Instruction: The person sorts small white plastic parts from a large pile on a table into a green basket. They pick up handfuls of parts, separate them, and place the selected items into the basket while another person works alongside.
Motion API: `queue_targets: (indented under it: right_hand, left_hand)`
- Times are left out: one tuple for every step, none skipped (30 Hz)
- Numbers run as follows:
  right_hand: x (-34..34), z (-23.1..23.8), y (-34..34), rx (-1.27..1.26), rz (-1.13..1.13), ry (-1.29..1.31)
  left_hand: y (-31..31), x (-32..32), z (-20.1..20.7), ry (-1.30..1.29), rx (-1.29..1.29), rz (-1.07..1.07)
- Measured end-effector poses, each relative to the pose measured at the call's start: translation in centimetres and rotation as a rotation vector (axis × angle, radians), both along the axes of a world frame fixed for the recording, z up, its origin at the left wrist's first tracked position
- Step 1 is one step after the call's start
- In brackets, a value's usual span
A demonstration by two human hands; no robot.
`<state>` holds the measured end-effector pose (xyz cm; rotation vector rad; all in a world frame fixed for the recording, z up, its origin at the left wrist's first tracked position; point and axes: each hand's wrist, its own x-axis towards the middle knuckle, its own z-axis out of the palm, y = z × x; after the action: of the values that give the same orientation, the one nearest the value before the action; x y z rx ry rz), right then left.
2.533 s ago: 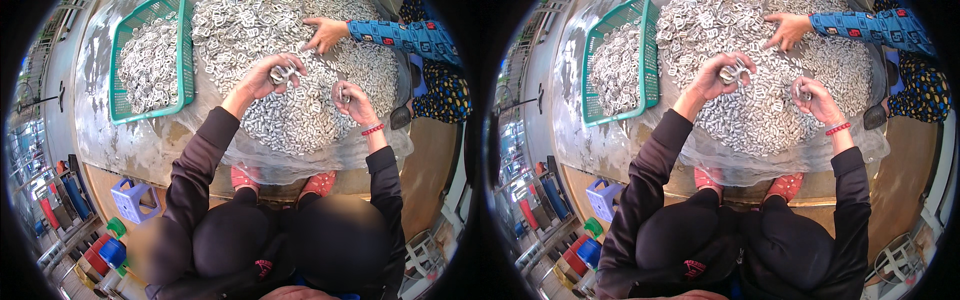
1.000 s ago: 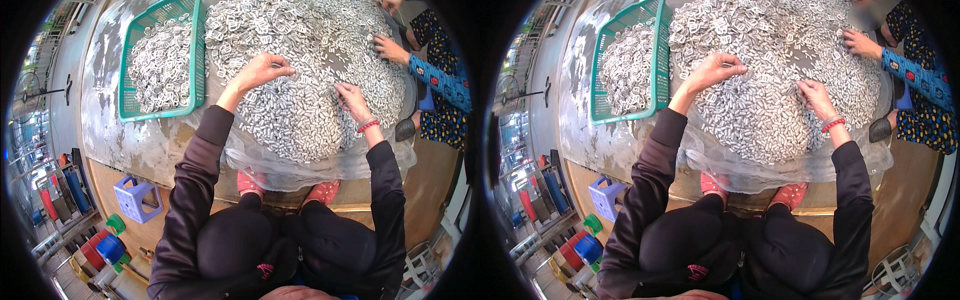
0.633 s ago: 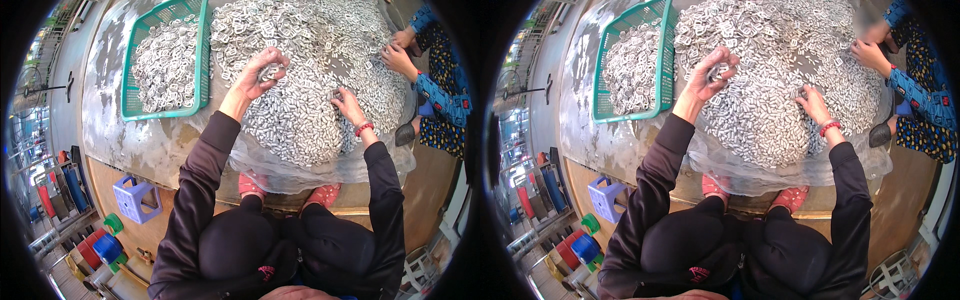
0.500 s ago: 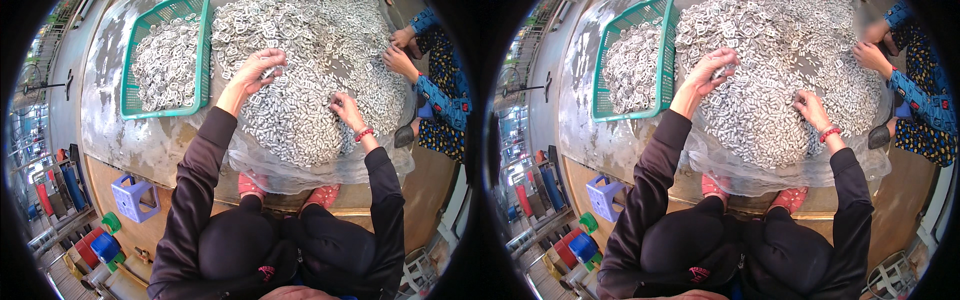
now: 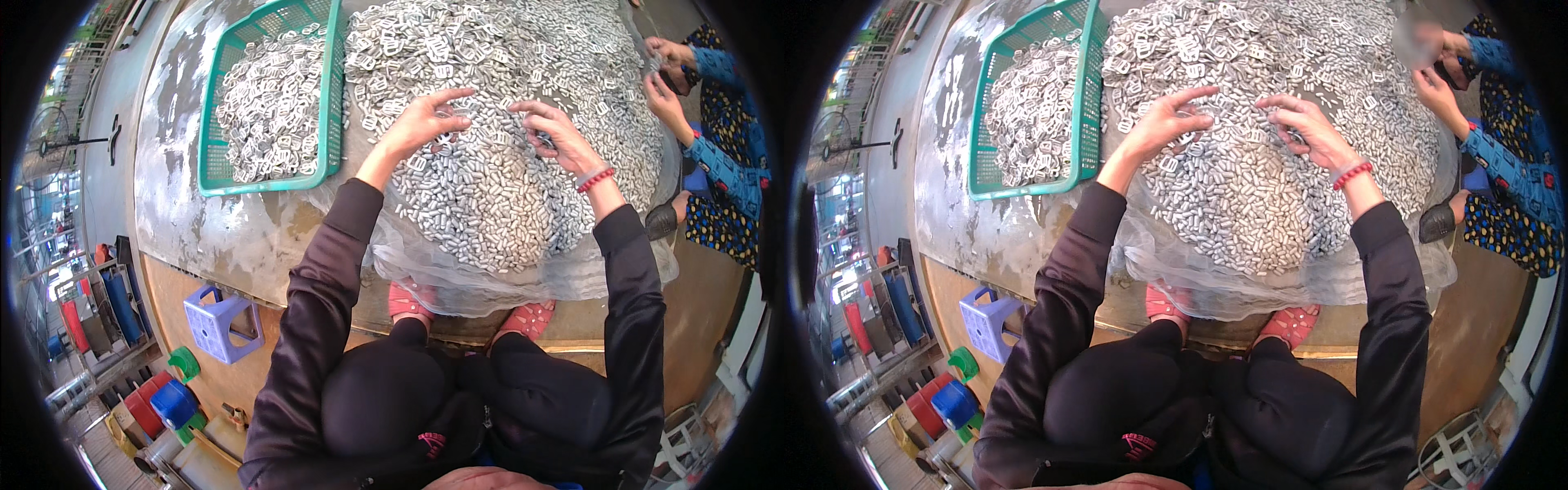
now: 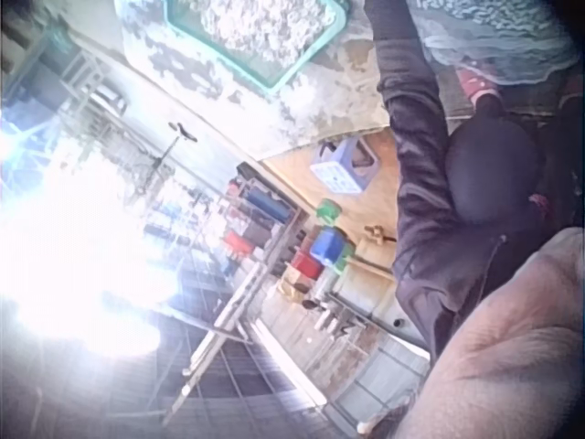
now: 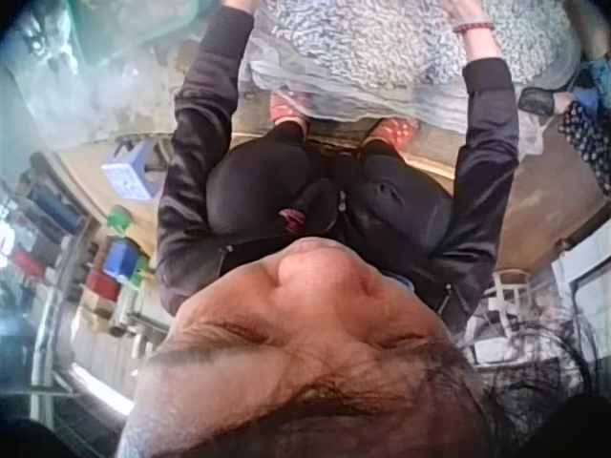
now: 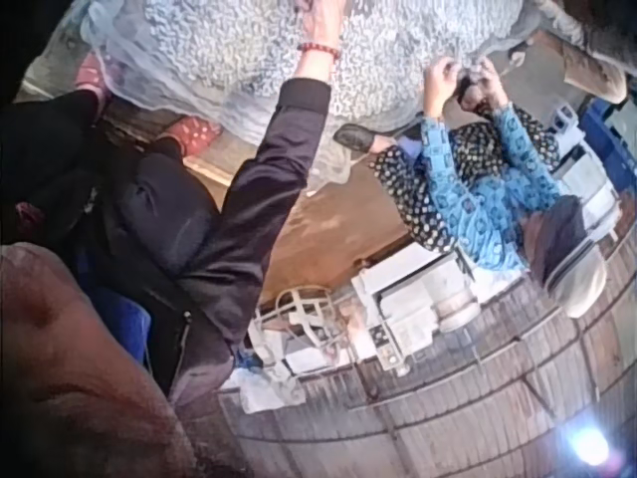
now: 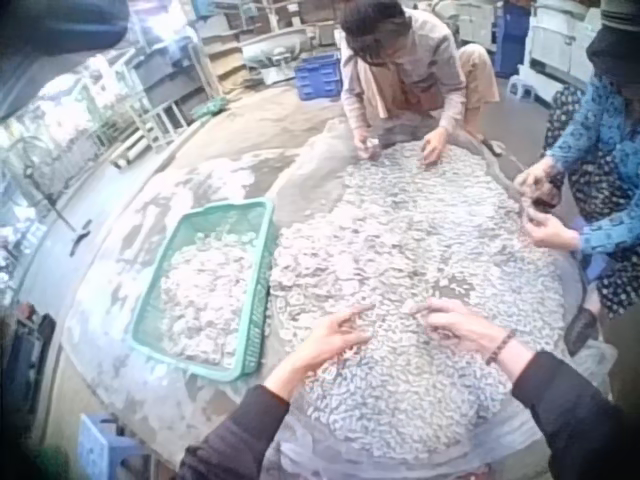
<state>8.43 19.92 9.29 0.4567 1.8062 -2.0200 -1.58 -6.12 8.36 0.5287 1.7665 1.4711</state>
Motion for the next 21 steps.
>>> queue_targets:
  right_hand:
    - [-0.8, -0.8, -0.5, 0.065, 0.068, -0.010]
    - [-1.4, -1.9, -1.4, 0.404, 0.077, 0.068]
    - [-2.4, -3.2, -2.6, 0.715, 0.153, 0.215]
    - [-2.3, -4.0, -3.0, 0.897, 0.264, 0.278]
    - [-1.7, -4.7, -3.5, 1.118, 0.374, 0.265]
    - [-1.1, -5.1, -3.9, 1.166, 0.317, 0.354]
    - [-0.8, -5.2, -4.0, 1.130, 0.328, 0.349]
    - [-0.4, -5.0, -3.9, 1.100, 0.360, 0.301]
    - [0.1, -4.6, -3.8, 1.073, 0.374, 0.279]
    - [0.4, -4.0, -3.8, 1.070, 0.396, 0.264]
    - [0.9, -3.4, -3.7, 0.965, 0.363, 0.230]
    - [1.4, -2.6, -3.4, 0.864, 0.319, 0.216]
    - [2.1, -1.8, -3.2, 0.762, 0.274, 0.200]
    - [2.6, -1.0, -2.8, 0.513, 0.208, 0.074]
    - [2.9, -0.5, -2.5, 0.244, 0.101, 0.005]
    - [3.1, 0.2, -2.0, -0.044, 0.015, 0.002]
    - [3.2, 0.6, -1.7, -0.285, -0.098, -0.026]
    - [3.3, 0.9, -1.5, -0.366, -0.083, -0.008]
    - [3.2, 1.2, -1.4, -0.399, -0.099, -0.015]
    - [3.0, 1.3, -1.3, -0.433, -0.113, -0.022]
    - [2.9, 1.4, -1.3, -0.463, -0.119, -0.018]
  left_hand:
    - [-0.8, 0.0, 0.7, -0.232, 0.192, 0.020]
    - [-1.5, 0.0, 1.2, -0.385, 0.344, 0.072]
    - [-2.4, -0.1, 1.4, -0.474, 0.406, 0.133]
    - [-3.0, -0.1, 1.5, -0.530, 0.493, 0.157]
    - [-3.5, -0.1, 1.4, -0.582, 0.587, 0.184]
    - [-3.9, -0.1, 1.3, -0.649, 0.615, 0.207]
    - [-4.2, 0.0, 1.1, -0.648, 0.615, 0.202]
    - [-4.5, 0.2, 0.9, -0.643, 0.602, 0.211]
    - [-4.7, 0.2, 0.8, -0.636, 0.579, 0.220]
    - [-4.9, 0.3, 0.8, -0.651, 0.508, 0.247]
    - [-4.9, 0.3, 0.7, -0.601, 0.449, 0.222]
    - [-4.9, 0.4, 0.5, -0.559, 0.342, 0.237]
    - [-4.9, 0.5, 0.3, -0.503, 0.257, 0.228]
    - [-4.8, 0.5, 0.0, -0.479, 0.183, 0.188]
    - [-4.6, 0.5, -0.4, -0.331, 0.021, 0.118]
    - [-4.4, 0.7, -0.9, -0.167, -0.111, 0.038]
    - [-4.1, 0.8, -1.5, 0.013, -0.229, -0.038]
    - [-3.9, 1.2, -2.2, 0.367, -0.325, -0.110]
    - [-3.5, 1.6, -2.8, 0.727, -0.427, -0.191]
    - [-3.2, 1.8, -3.2, 0.753, -0.449, -0.187]
    - [-2.9, 1.9, -3.4, 0.750, -0.522, -0.221]
